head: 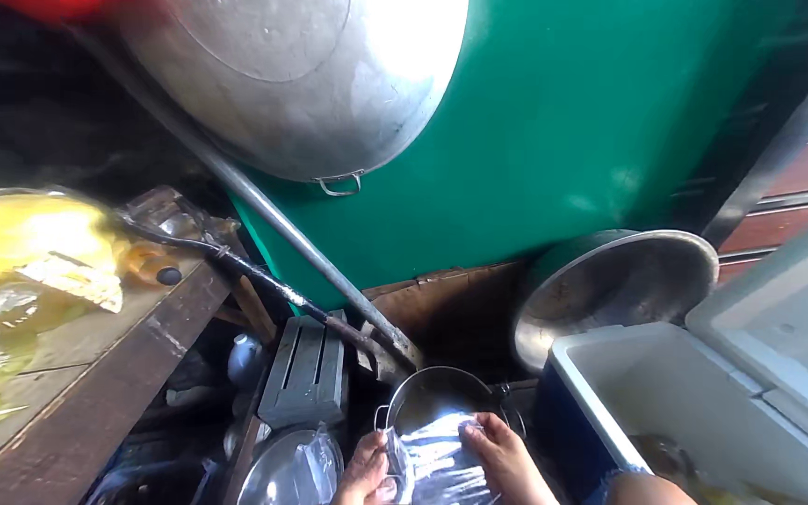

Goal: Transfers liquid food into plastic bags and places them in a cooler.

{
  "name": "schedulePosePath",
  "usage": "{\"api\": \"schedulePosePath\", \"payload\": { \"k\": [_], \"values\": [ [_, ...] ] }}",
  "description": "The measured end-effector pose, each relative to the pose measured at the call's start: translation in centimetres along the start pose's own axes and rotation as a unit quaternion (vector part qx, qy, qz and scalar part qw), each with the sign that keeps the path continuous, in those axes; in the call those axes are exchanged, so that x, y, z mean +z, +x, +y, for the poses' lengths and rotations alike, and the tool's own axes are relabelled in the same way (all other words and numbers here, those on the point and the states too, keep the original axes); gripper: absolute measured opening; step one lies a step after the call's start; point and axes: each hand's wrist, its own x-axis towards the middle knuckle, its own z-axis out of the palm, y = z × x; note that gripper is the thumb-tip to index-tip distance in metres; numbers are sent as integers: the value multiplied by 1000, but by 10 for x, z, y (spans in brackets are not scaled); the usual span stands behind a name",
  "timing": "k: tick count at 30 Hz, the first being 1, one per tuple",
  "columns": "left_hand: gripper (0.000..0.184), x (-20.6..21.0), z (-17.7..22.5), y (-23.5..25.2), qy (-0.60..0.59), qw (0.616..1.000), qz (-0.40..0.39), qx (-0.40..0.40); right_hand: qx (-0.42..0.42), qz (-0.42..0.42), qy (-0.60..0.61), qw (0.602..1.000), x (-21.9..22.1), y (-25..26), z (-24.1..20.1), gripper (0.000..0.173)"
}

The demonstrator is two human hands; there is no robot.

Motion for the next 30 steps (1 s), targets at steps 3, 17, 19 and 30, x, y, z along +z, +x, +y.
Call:
{"api": "schedulePosePath", "payload": {
  "k": [3, 17, 19, 30],
  "values": [
    [22, 7, 13, 40, 20, 996, 89, 4, -68, 147, -115, 980, -27, 56, 19, 24],
    [31, -21, 1, 113, 186, 932, 309, 45, 68, 31, -437, 896, -43, 144, 99, 43],
    [36, -22, -2, 115, 177, 933, 311, 36, 87, -34, -486, 869, -34, 134, 107, 43],
    [34, -23, 0, 109, 139, 941, 307, 22, 82, 24, -458, 885, -50, 113, 95, 31]
  ]
}}
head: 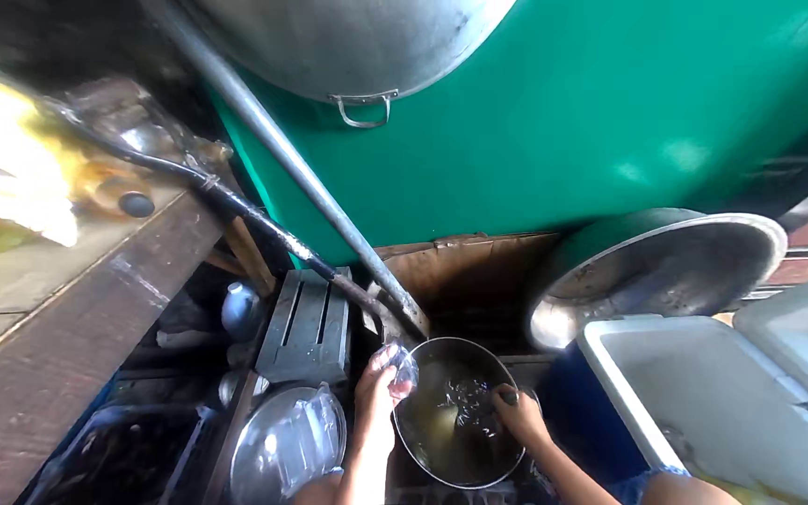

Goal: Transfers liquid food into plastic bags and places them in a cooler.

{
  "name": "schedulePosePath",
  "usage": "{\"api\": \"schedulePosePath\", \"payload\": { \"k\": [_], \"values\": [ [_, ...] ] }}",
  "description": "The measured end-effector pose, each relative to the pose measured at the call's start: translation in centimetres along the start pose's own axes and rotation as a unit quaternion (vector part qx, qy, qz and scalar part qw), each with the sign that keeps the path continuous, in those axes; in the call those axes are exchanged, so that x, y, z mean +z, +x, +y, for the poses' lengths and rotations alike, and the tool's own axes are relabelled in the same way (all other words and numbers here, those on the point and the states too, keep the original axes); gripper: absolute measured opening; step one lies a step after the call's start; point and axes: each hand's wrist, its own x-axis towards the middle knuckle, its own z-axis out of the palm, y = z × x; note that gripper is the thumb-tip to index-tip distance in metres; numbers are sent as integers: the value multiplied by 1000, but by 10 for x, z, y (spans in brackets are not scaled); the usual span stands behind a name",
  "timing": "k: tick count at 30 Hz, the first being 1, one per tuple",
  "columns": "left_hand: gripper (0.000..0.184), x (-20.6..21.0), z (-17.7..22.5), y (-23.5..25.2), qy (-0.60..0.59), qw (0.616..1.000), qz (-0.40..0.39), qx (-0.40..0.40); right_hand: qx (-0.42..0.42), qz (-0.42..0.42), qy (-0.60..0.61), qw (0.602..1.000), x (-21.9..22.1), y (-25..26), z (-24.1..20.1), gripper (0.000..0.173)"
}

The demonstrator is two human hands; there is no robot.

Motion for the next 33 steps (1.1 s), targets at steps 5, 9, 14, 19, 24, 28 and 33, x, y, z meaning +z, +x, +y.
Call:
{"api": "schedulePosePath", "payload": {
  "k": [5, 9, 14, 19, 24, 28, 33],
  "values": [
    [36, 2, 0, 2, -35, 999, -11, -29, 50, 20, 86, 995, -6, -10, 4, 28],
    [37, 2, 0, 4, 7, 998, -32, -47, 40, 5, 71, 997, -6, -26, -4, 26],
    [33, -2, -8, 4, 28, 997, -39, -57, 26, 22, 100, 994, -6, -44, 0, 25],
    [34, -2, -16, 7, 52, 995, -51, -67, 65, 49, 207, 975, -8, -55, 3, 20],
    [36, -3, -25, 11, 101, 991, -66, -54, 52, 70, 210, 974, -24, -63, -12, 21],
    [35, 3, -34, 12, 116, 990, -73, -34, 21, 101, 206, 973, -51, -67, -31, 21],
    [36, 18, -54, 17, 135, 987, -81, -13, -25, 150, 182, 971, -101, -72, -66, 22]
  ]
}}
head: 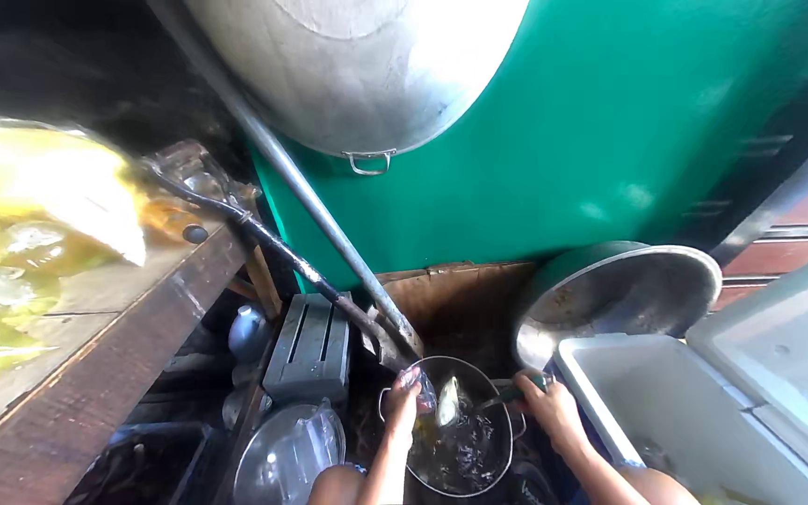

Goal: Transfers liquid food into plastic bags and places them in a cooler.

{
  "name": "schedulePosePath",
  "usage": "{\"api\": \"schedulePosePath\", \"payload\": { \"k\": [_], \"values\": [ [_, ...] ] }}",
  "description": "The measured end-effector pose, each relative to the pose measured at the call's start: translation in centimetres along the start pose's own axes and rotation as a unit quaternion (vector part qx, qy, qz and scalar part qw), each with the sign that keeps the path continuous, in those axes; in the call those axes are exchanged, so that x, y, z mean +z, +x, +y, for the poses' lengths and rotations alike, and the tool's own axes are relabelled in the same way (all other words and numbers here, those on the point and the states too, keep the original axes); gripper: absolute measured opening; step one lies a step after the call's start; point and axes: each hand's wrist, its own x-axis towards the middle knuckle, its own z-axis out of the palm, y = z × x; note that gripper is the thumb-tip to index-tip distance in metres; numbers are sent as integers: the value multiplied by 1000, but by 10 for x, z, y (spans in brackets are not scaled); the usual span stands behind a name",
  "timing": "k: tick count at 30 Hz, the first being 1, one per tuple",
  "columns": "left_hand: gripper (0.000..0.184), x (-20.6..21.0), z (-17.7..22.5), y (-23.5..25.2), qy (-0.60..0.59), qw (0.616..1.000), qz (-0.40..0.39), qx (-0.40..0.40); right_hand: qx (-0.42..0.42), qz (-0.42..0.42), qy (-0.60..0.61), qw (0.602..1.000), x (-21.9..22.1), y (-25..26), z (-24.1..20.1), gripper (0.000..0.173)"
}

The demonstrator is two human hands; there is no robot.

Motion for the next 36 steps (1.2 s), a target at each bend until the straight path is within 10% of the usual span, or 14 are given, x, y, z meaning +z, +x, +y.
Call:
{"api": "schedulePosePath", "payload": {
  "k": [10, 25, 36],
  "values": [
    [59, 42, -12, 3, -31, 994, 10, -106, -86, 51, -20, 995, -22, -7, -86, 19],
    [89, 77, 3, 11, -320, 931, 75, -160, -363, 86, -92, 923, 45, -133, -9, 13],
    [83, 46, 11, 11, -311, 929, 64, -191, -365, 119, -13, 923, 44, -122, 20, 12]
  ]
}}
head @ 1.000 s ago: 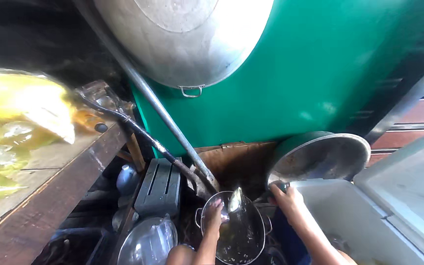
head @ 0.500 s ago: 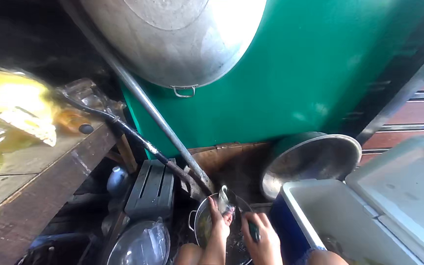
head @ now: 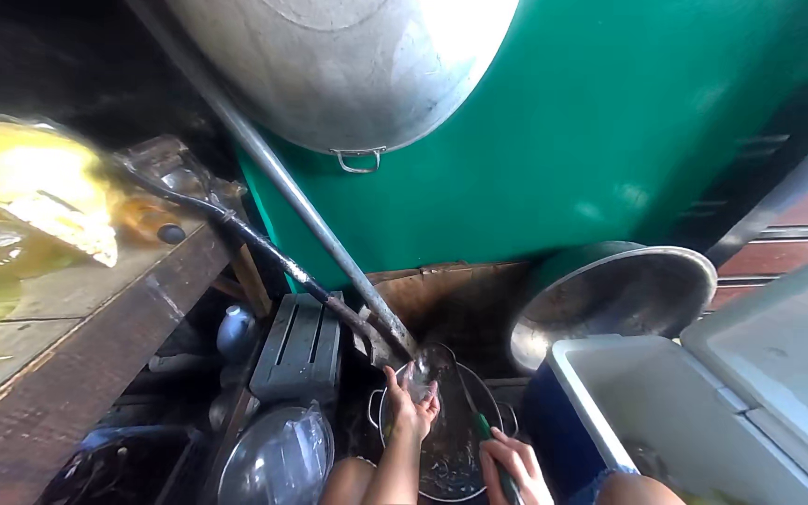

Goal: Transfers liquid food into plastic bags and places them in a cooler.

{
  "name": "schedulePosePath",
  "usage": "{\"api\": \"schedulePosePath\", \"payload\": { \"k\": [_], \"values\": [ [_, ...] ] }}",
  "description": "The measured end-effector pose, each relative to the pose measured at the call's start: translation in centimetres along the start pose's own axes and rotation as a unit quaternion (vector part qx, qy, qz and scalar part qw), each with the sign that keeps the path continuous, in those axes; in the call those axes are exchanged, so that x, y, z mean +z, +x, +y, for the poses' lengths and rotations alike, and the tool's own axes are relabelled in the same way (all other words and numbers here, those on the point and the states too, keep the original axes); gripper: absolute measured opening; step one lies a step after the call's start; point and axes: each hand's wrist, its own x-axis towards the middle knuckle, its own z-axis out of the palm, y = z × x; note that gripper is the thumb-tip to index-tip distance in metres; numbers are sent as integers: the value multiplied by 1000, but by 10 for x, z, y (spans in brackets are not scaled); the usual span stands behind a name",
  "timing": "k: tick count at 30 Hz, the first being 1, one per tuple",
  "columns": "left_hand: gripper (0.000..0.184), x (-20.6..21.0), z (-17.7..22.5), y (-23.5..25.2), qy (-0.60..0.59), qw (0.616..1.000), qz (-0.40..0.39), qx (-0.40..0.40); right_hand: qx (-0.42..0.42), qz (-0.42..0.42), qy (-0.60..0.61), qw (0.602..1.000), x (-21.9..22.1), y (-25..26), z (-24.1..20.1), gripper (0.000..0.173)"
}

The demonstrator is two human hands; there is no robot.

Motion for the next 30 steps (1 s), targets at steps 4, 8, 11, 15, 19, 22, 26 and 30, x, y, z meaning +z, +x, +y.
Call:
{"api": "schedulePosePath", "payload": {
  "k": [4, 8, 11, 15, 19, 22, 26, 30],
  "values": [
    [56, -15, 10, 3, 83, 996, -17, 11, 93, -7, -14, 996, 18, 4, 28, 15],
    [37, -31, 13, 12, 212, 975, -24, 66, 113, -74, -26, 990, 48, -14, 68, 16],
    [40, -41, 18, 7, 274, 958, -23, 80, 100, -136, -25, 985, 66, -29, 81, 15],
    [42, -52, 24, 5, 319, 945, -7, 77, 105, -184, -22, 977, 87, -39, 91, 17],
    [40, -63, 30, 6, 342, 936, 19, 79, 194, -132, -8, 972, 100, -29, 95, 20],
    [40, -70, 31, 5, 360, 930, 28, 68, 378, -112, 19, 919, 94, -5, 96, 26],
    [40, -75, 33, 6, 366, 928, 42, 48, 479, -66, 67, 873, 80, 19, 103, 26],
    [43, -76, 30, 8, 367, 928, 44, 48, 457, -65, 73, 884, 55, 50, 86, 22]
  ]
}}
